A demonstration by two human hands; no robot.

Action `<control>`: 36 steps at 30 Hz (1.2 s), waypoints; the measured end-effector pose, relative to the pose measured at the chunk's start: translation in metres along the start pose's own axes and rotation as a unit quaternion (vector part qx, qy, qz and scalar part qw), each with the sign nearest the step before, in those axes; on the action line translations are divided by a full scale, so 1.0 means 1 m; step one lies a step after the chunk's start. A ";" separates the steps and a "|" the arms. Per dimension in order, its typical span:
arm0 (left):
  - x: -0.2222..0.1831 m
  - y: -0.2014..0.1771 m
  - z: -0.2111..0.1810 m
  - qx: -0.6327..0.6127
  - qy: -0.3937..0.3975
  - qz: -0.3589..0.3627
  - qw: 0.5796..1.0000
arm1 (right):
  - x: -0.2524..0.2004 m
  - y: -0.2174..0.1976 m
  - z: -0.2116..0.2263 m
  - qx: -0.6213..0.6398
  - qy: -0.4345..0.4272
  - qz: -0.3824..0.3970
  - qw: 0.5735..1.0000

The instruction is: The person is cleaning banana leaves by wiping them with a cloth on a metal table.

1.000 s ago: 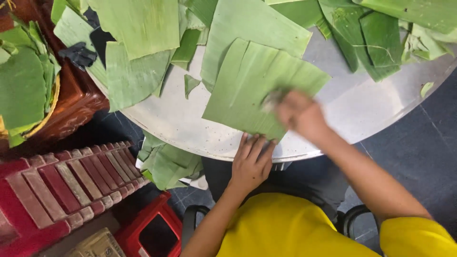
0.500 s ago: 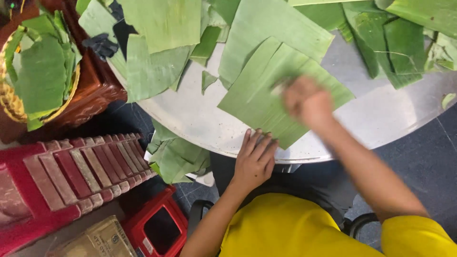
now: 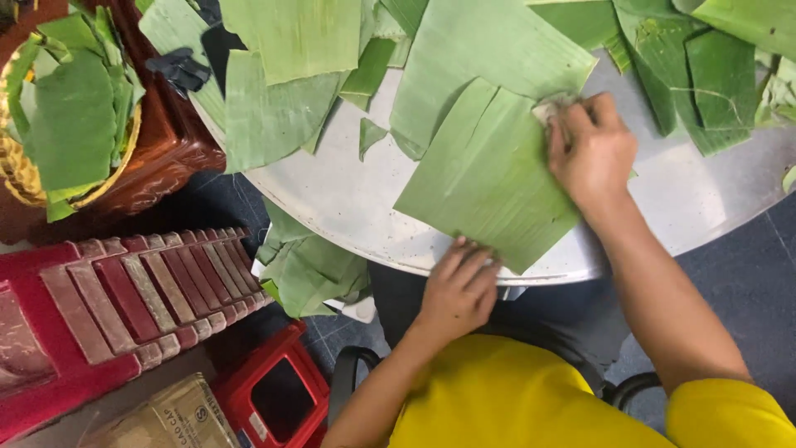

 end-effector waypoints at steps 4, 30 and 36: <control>0.000 -0.021 0.030 0.051 -0.049 -0.029 0.997 | -0.034 0.000 0.088 0.207 -0.065 0.056 0.974; -0.026 -0.032 0.052 0.043 -0.064 -0.092 0.993 | 0.015 -0.050 0.213 0.405 -0.246 0.061 0.878; -0.023 -0.058 0.073 0.092 -0.111 -0.151 0.978 | -0.006 -0.015 0.215 0.407 -0.232 0.063 0.881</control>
Point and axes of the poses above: each hand's wrist, its own x-axis towards the middle knuckle, its own y-axis out of the palm, z = x × y, the point moved 10 cm from there along x, towards the middle knuckle, and after that the axes turned 2 degrees about -x, right-handed, at the moved point
